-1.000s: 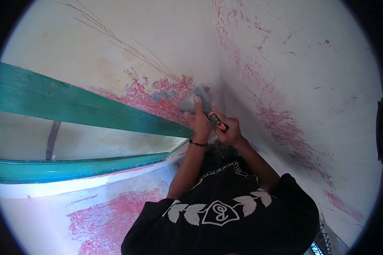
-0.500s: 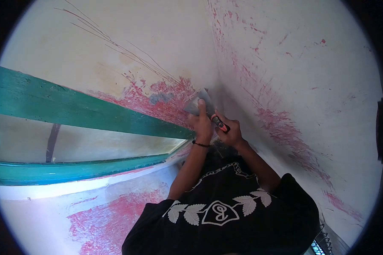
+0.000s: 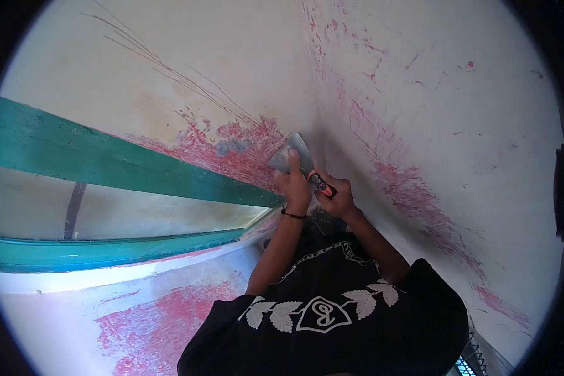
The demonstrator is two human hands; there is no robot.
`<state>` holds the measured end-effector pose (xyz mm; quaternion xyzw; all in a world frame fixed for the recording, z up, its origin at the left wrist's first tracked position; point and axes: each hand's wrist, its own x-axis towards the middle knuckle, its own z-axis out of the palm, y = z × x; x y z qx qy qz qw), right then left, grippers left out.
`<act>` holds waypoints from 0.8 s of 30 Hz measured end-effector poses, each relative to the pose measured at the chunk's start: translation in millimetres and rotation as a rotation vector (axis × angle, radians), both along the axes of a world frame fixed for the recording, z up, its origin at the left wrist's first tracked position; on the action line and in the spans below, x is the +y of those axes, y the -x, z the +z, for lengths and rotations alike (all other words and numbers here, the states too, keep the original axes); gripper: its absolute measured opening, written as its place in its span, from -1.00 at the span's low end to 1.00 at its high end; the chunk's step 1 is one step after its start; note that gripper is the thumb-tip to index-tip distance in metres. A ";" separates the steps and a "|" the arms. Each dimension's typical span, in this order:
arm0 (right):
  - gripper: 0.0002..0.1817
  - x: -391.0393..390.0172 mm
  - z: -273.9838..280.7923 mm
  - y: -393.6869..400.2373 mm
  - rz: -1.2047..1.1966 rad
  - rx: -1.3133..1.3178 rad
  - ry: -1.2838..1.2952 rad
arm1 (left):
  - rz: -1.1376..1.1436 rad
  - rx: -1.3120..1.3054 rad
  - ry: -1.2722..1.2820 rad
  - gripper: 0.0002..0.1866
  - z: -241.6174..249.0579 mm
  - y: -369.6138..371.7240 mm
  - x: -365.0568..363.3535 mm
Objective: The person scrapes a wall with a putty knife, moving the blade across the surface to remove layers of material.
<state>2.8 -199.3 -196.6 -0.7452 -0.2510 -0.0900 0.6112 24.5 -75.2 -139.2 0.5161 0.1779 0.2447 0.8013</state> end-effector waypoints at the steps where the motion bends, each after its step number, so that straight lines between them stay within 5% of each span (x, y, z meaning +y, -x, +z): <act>1: -0.25 -0.6 -1.1 0.4 0.009 0.014 0.016 | 0.008 0.013 0.023 -0.73 -2.8 -0.5 1.5; 24: -0.30 6.6 3.4 14.6 -0.046 -0.095 -0.060 | 0.126 -0.001 -0.051 -0.67 -4.9 -2.3 -3.1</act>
